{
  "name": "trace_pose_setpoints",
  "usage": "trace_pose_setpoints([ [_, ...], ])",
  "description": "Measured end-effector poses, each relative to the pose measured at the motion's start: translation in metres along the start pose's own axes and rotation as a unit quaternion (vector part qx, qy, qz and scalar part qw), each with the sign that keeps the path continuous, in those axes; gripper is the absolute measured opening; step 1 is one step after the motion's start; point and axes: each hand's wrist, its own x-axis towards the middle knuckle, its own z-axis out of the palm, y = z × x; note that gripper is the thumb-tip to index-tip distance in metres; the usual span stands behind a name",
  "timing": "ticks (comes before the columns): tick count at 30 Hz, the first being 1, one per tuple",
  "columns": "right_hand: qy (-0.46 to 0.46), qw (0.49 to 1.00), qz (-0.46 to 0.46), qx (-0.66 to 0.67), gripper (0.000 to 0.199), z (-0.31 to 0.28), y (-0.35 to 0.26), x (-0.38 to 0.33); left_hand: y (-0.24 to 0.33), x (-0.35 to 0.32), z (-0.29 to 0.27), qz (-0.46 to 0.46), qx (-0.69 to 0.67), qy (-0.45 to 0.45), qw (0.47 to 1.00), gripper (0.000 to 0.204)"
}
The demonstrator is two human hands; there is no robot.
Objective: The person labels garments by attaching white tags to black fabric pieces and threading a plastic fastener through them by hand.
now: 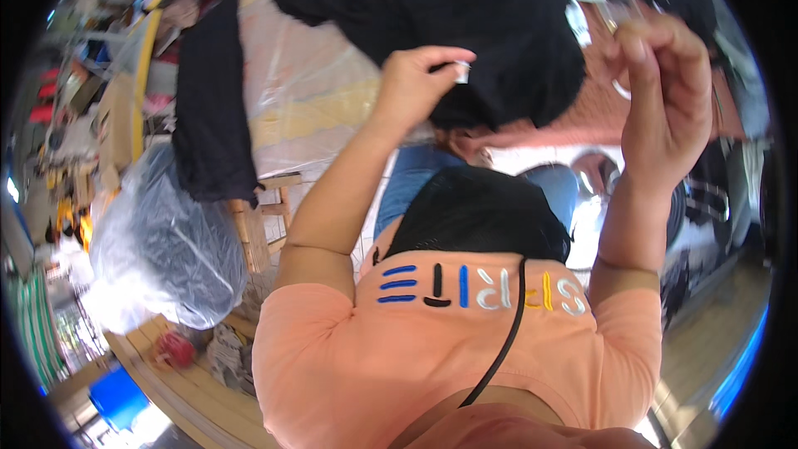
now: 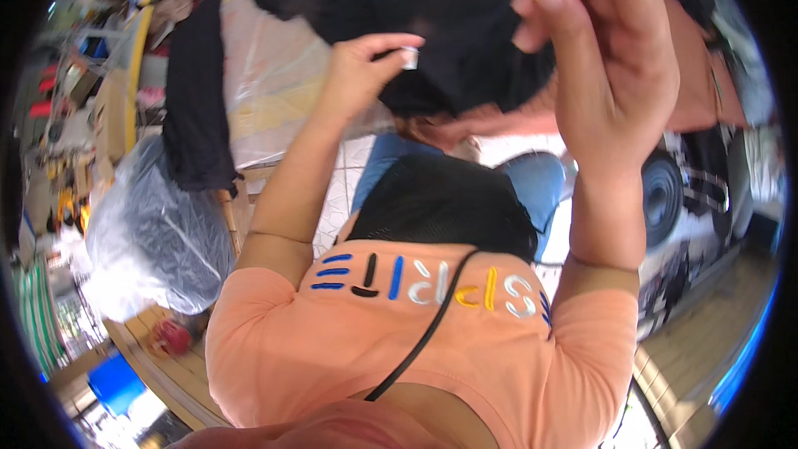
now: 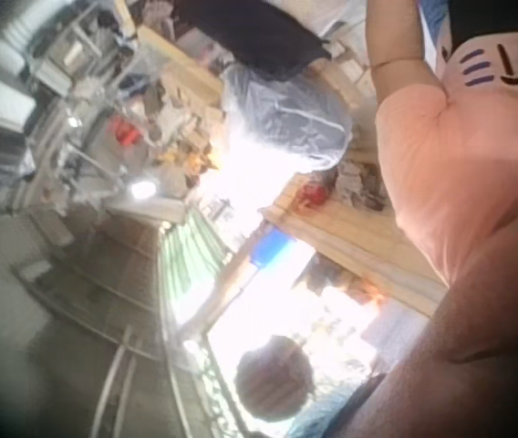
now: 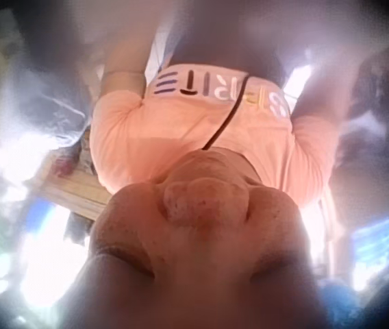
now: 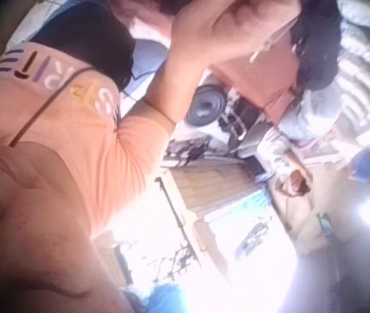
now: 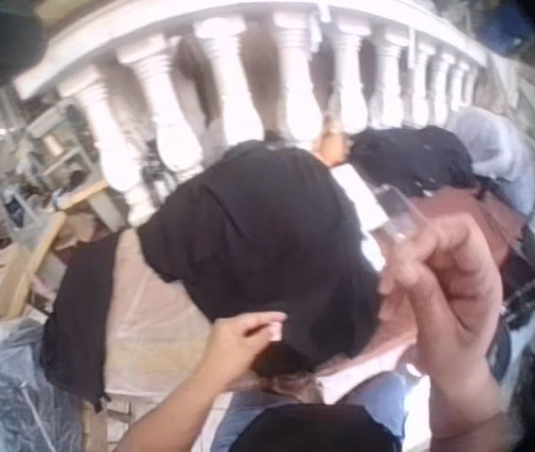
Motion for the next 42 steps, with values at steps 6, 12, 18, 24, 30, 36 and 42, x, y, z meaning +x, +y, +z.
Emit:
trace_pose_setpoints([
  [6,-0.02,0.993,0.114,0.011,0.01,-0.005,0.014,-0.031,0.007,-0.002,0.009,-0.016,-0.009,-0.032,0.999,0.022],
  [12,-0.122,0.976,0.163,-0.079,0.016,0.015,0.048,-0.064,0.008,-0.011,0.007,-0.043,-0.11,-0.047,0.992,0.025],
  [18,-0.122,0.967,0.191,-0.117,0.018,0.028,0.057,-0.073,0.007,-0.013,0.005,-0.057,-0.143,-0.067,0.986,0.027],
  [24,-0.133,0.964,0.185,-0.14,0.018,0.028,0.055,-0.074,0.01,-0.012,0.008,-0.053,-0.145,-0.074,0.985,0.028],
  [30,-0.128,0.964,0.192,-0.133,0.018,0.027,0.054,-0.075,0.009,-0.012,0.01,-0.052,-0.146,-0.075,0.985,0.028],
  [36,-0.127,0.96,0.221,-0.115,0.018,0.026,0.054,-0.075,0.013,-0.012,0.011,-0.054,-0.134,-0.074,0.987,0.028],
  [42,-0.13,0.96,0.211,-0.13,0.018,0.025,0.053,-0.075,0.012,-0.012,0.012,-0.041,-0.144,-0.058,0.987,0.026],
])
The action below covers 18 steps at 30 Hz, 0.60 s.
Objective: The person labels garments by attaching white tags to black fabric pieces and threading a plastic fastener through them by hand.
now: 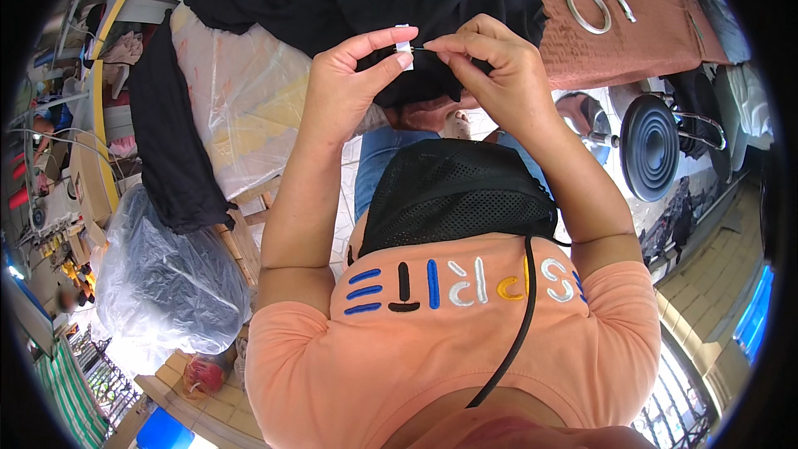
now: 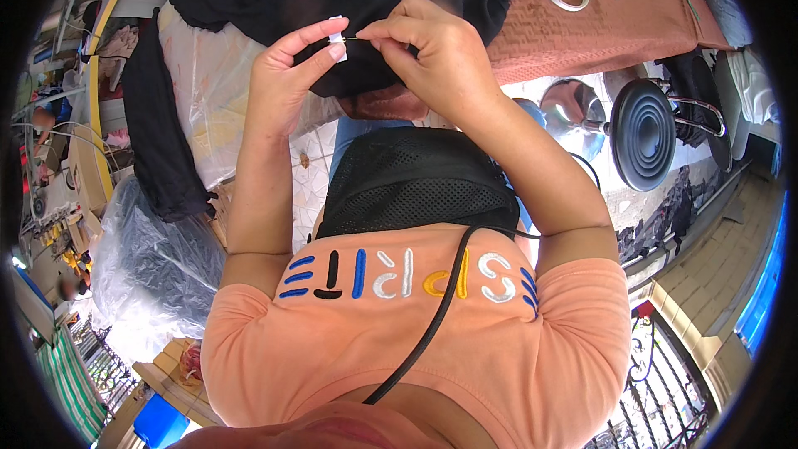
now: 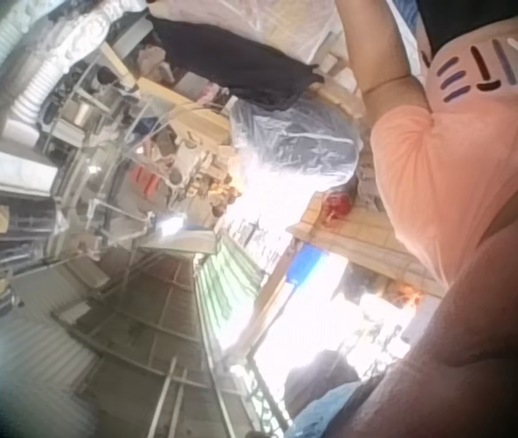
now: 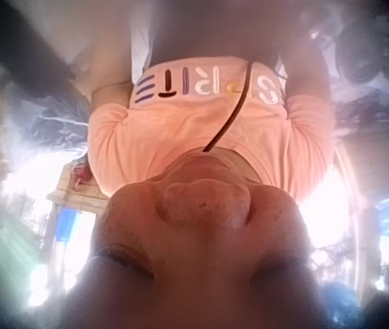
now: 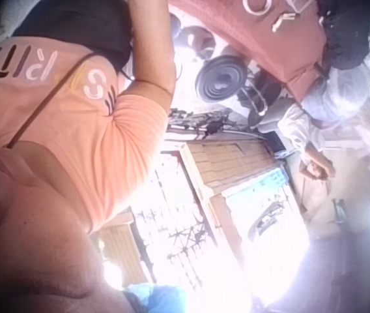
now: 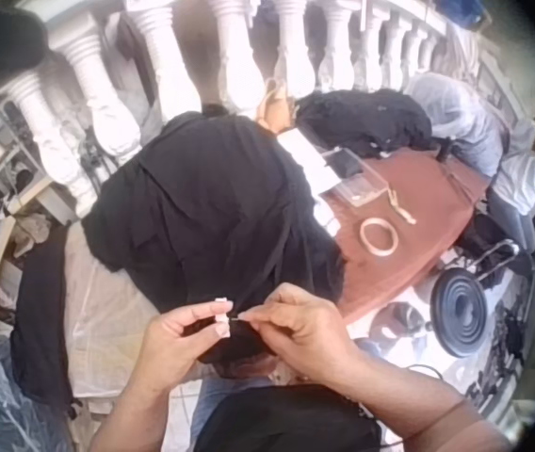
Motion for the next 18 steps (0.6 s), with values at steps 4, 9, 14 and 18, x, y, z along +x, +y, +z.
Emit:
trace_pose_setpoints([
  [4,0.001,1.0,0.011,0.005,0.018,0.0,0.001,0.0,0.0,0.0,0.0,-0.003,-0.002,-0.001,1.0,0.026],
  [9,-0.008,1.0,0.011,0.026,0.014,0.0,0.006,0.002,0.002,0.0,0.002,0.002,0.009,0.001,1.0,0.025],
  [14,-0.022,0.988,0.075,0.132,0.011,0.003,0.017,0.003,0.001,0.001,-0.001,0.0,0.01,-0.019,1.0,0.026],
  [18,-0.036,0.973,0.137,0.18,0.011,0.007,0.027,0.005,0.0,0.0,-0.002,-0.015,0.002,-0.024,1.0,0.025],
])
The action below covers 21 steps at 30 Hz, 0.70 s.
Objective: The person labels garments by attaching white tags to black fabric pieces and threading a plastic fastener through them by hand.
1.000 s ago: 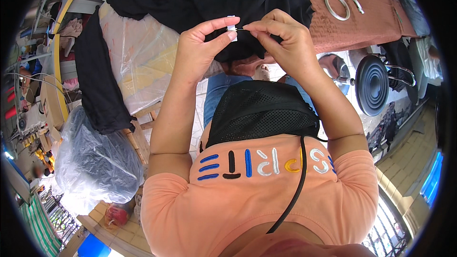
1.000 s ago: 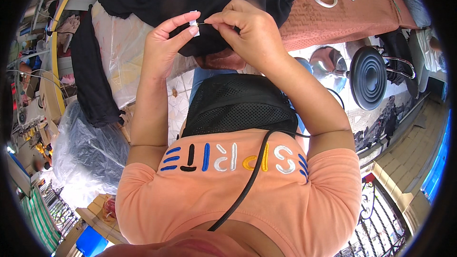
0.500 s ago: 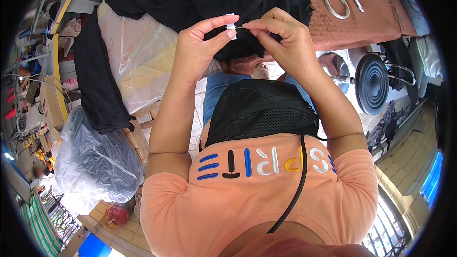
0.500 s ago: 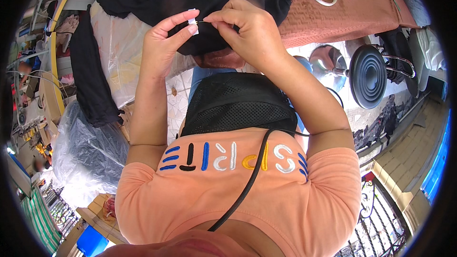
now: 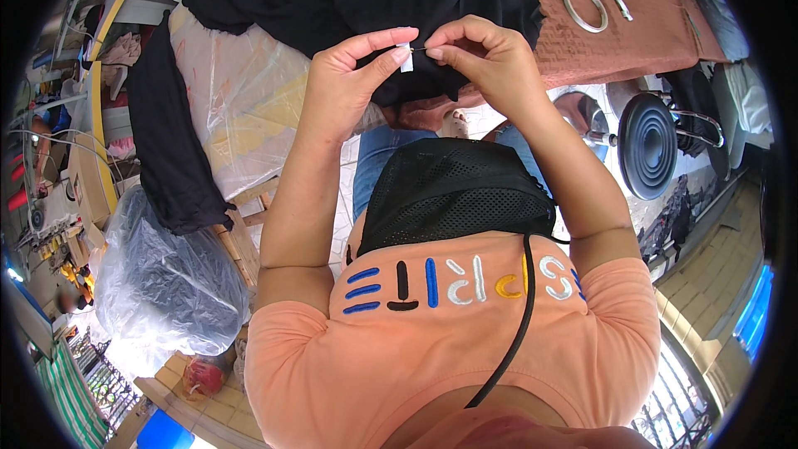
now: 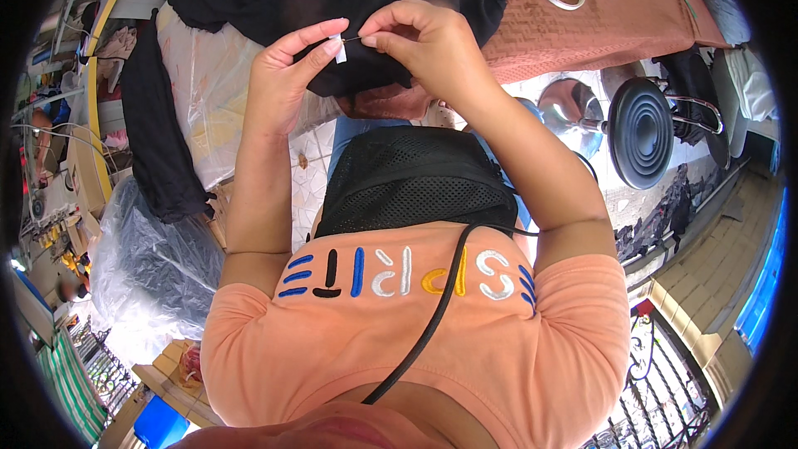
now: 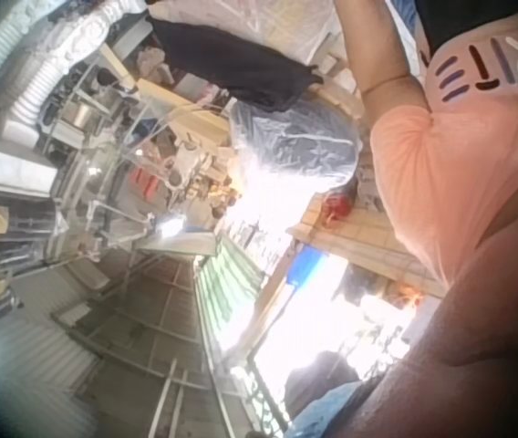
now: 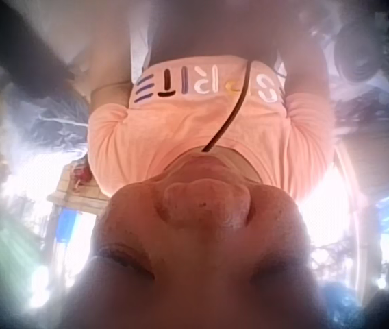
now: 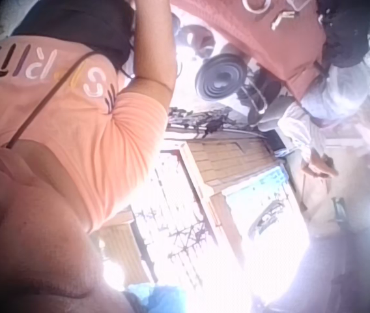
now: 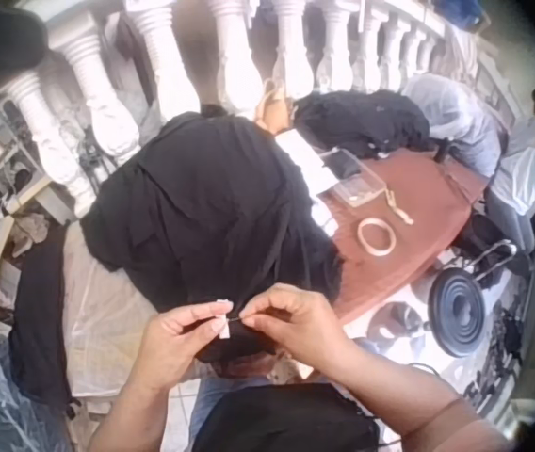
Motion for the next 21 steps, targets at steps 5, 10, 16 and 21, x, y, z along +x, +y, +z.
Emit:
trace_pose_setpoints([
  [5,0.028,0.998,-0.018,-0.045,0.009,0.011,-0.011,-0.003,-0.003,0.001,0.002,-0.008,0.021,0.017,1.0,0.025],
  [10,0.06,0.919,-0.294,-0.256,0.016,0.011,-0.025,0.004,0.004,0.007,0.008,0.038,0.107,0.062,0.992,0.023],
  [16,0.033,0.858,-0.331,-0.391,0.008,-0.011,-0.056,0.02,0.017,0.026,0.018,0.091,0.16,0.087,0.979,0.025],
  [21,0.002,0.857,-0.405,-0.318,0.018,-0.012,-0.077,0.02,0.005,0.028,0.012,0.08,0.049,0.074,0.993,0.02],
])
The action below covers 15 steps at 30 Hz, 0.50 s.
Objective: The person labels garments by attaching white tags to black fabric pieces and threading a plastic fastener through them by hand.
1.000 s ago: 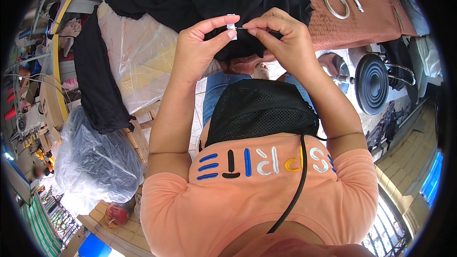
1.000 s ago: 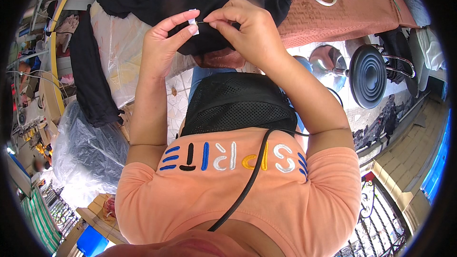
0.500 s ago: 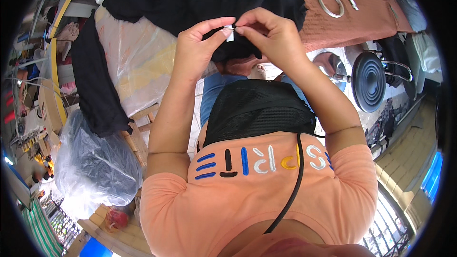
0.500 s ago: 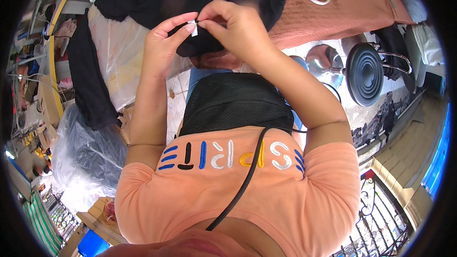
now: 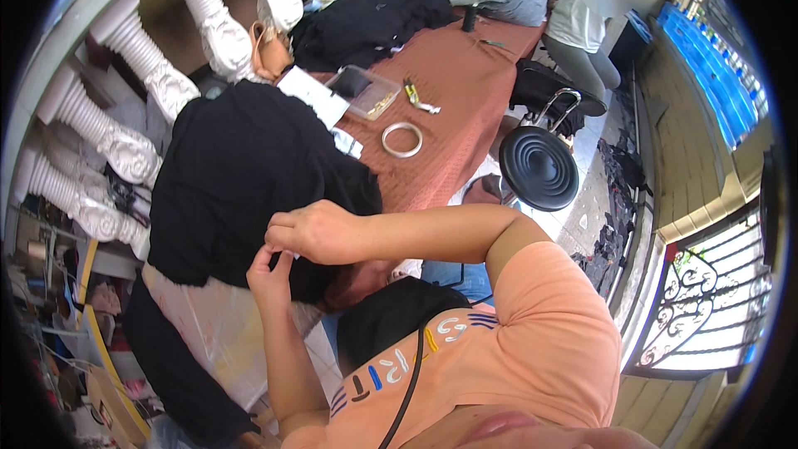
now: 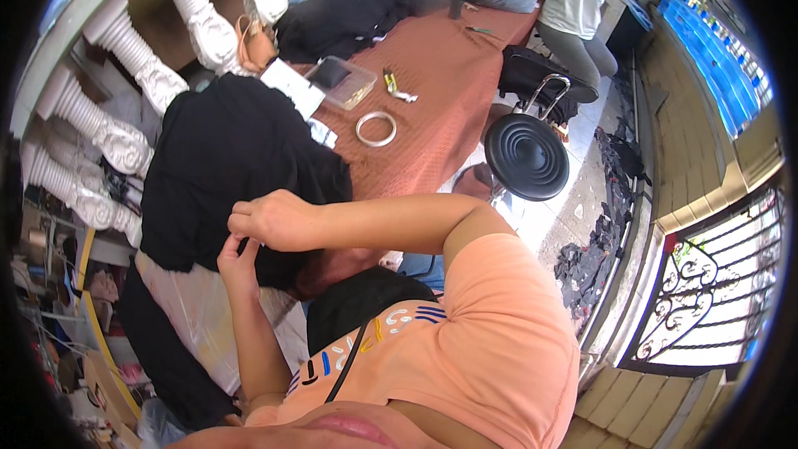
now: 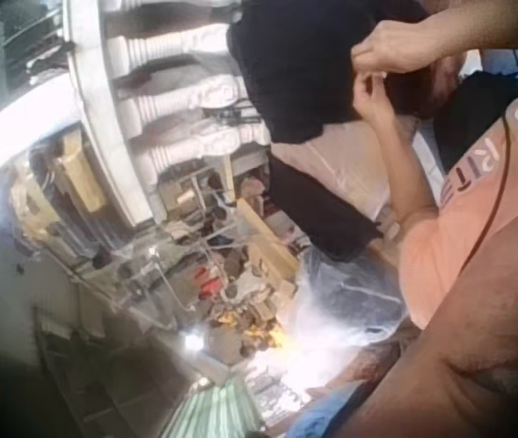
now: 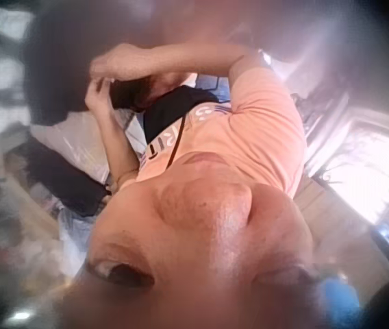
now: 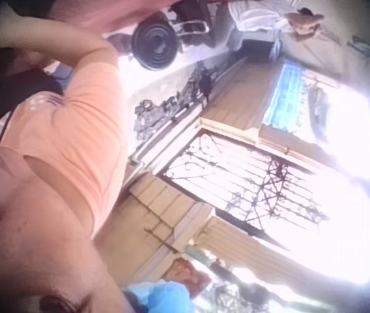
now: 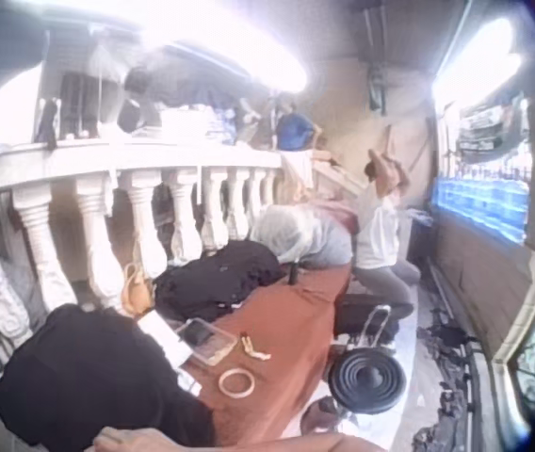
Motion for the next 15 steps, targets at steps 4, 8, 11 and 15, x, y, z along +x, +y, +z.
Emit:
trace_pose_setpoints([
  [4,-0.022,0.988,0.127,0.084,0.012,-0.011,-0.006,0.004,0.01,-0.006,0.009,-0.014,-0.043,-0.024,0.999,0.018],
  [8,0.008,0.987,0.122,0.107,0.011,-0.015,-0.011,0.01,0.013,-0.009,0.003,-0.023,-0.034,-0.028,0.999,0.02],
  [11,0.022,0.99,0.087,0.107,0.012,-0.025,-0.018,0.016,0.011,-0.01,-0.001,-0.026,-0.024,-0.025,0.999,0.021],
  [15,0.037,0.994,0.048,0.09,0.012,-0.043,-0.026,0.026,0.011,-0.01,0.0,-0.024,-0.022,-0.029,0.999,0.022],
])
